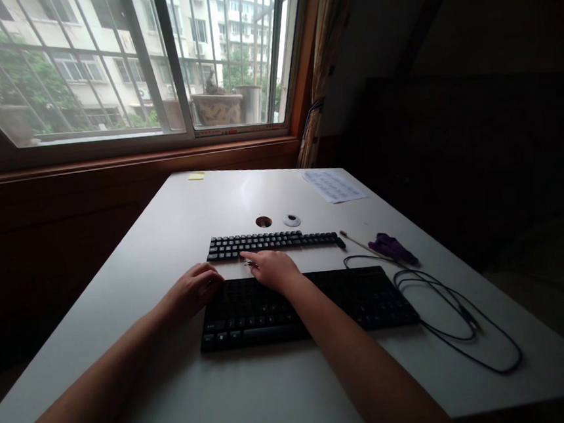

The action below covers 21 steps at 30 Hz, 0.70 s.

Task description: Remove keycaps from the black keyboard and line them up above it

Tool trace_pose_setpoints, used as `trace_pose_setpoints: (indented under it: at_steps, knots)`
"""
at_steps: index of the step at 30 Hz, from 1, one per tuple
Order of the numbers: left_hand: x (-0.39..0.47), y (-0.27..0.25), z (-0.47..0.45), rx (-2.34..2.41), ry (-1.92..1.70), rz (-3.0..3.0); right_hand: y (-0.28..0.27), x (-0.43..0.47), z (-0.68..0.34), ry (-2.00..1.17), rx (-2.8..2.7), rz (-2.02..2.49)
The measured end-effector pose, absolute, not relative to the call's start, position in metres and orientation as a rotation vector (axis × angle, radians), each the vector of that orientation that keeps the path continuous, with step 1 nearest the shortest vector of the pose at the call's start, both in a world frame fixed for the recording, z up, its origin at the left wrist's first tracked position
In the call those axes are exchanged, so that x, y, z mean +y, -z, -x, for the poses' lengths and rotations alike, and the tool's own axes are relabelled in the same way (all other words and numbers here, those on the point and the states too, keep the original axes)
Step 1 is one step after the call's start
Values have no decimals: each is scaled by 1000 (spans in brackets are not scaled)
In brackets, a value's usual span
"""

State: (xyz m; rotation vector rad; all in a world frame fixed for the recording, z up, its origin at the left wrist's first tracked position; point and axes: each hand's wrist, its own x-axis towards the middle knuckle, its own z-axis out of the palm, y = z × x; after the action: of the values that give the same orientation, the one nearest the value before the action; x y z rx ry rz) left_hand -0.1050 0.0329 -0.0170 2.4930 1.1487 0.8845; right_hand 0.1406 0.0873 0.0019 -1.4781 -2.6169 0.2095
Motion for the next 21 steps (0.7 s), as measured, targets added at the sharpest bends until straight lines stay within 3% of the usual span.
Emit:
trace_pose_setpoints:
  at_steps: [21]
  knots:
    - [33,16,104,1139,-898,-2491,-1,87,-140,-222,-2606,1495]
